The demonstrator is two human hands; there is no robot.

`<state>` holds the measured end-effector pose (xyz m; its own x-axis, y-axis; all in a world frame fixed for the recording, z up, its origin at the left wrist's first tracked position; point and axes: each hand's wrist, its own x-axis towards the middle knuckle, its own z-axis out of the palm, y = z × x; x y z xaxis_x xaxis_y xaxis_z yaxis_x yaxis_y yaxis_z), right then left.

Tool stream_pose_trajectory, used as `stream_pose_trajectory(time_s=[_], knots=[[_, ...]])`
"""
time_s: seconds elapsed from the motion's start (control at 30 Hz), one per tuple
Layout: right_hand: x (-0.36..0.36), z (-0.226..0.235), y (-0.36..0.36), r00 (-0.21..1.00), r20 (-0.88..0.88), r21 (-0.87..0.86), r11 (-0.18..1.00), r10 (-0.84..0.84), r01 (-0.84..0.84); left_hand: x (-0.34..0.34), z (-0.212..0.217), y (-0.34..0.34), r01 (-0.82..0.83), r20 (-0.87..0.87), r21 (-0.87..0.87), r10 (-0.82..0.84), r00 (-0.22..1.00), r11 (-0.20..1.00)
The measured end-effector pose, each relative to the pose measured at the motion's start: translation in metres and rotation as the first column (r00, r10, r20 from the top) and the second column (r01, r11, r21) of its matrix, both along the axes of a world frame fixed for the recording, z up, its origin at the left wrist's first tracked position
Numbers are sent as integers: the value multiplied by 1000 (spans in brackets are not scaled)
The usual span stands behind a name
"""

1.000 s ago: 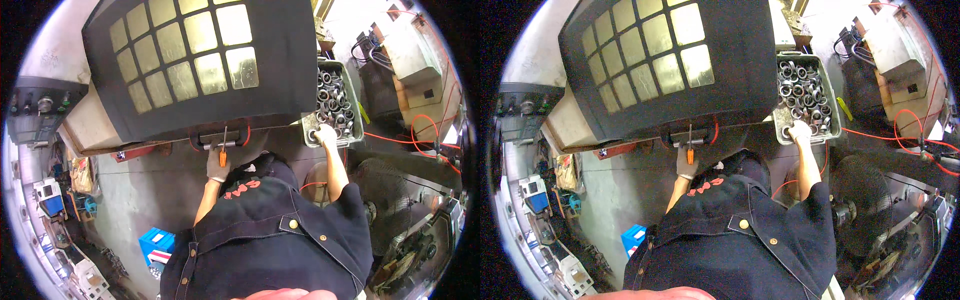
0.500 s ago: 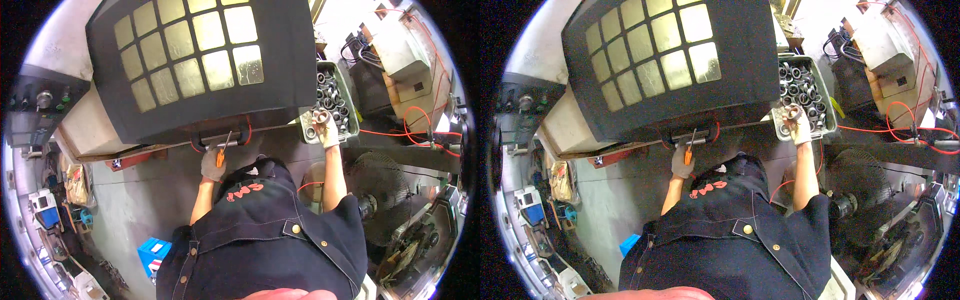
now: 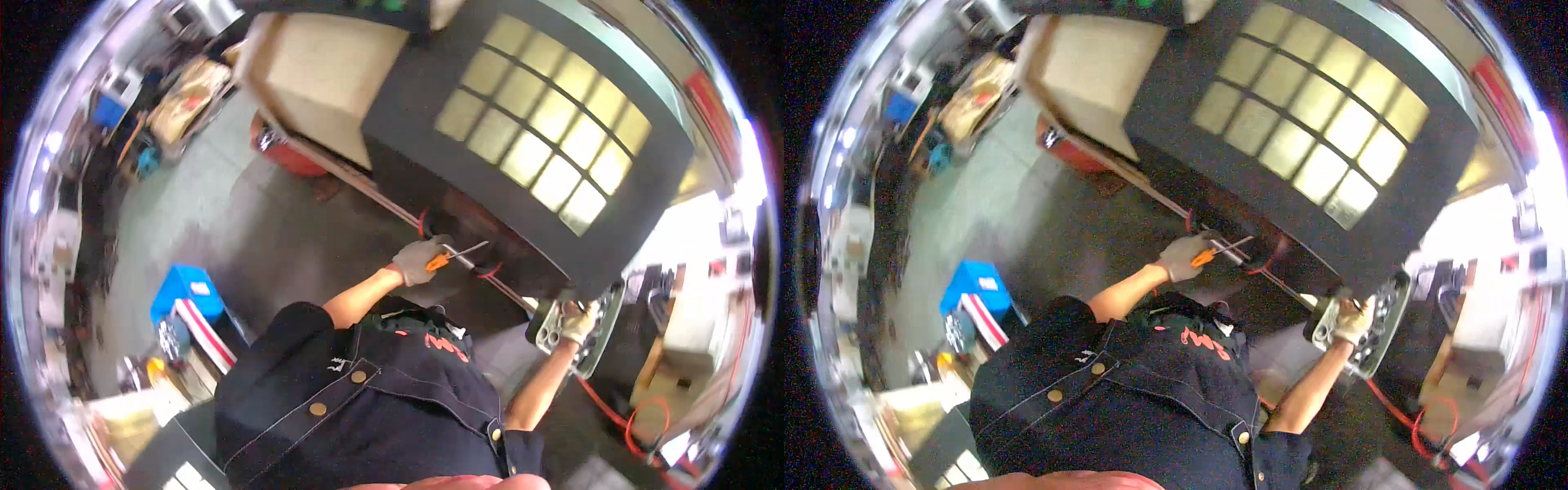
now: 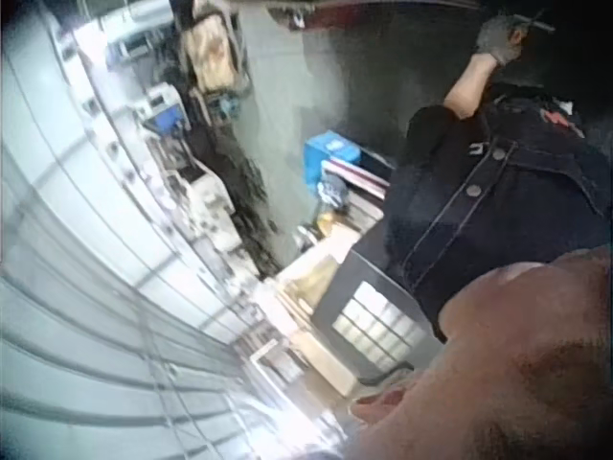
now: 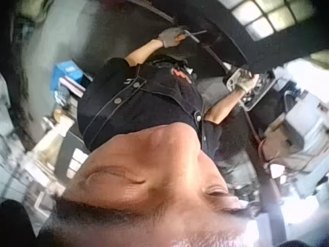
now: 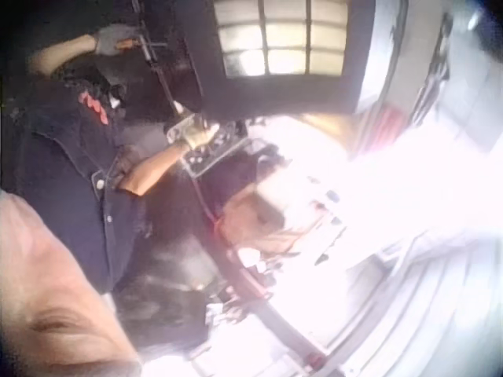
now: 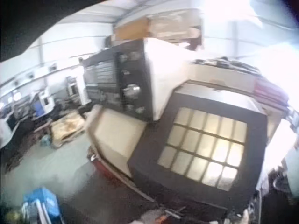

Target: The person operates a CNC lathe, repeatedly picking up small metal rings from a bin and placing them into the machine's chuck. They use a screwdriver to secure the rings in place before closing the machine door. The process is repeated for several items.

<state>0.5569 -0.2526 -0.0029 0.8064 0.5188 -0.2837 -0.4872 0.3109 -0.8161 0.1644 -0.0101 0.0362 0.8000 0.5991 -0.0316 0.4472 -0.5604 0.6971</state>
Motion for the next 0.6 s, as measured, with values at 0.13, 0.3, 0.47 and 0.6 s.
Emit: stream_pose_trajectory(time_s=[0.13, 0.3, 0.47, 0.6], knots=[[-4, 71, 40, 954, 237, -254, 960, 181, -119, -32, -7, -1, -138, 32, -39, 139, 990, 990], [14, 55, 51, 945, 172, 0, 959, 278, -282, -100, -66, -15, -334, 335, -28, 323, 885, 942], [-27, 61, 71, 942, 268, -21, 979, 203, -205, -188, -115, -49, -551, 199, -103, 559, 805, 828], [-52, 68, 74, 527, 757, -408, 909, 387, -81, -225, -107, -62, -637, 34, -173, 650, 759, 752]])
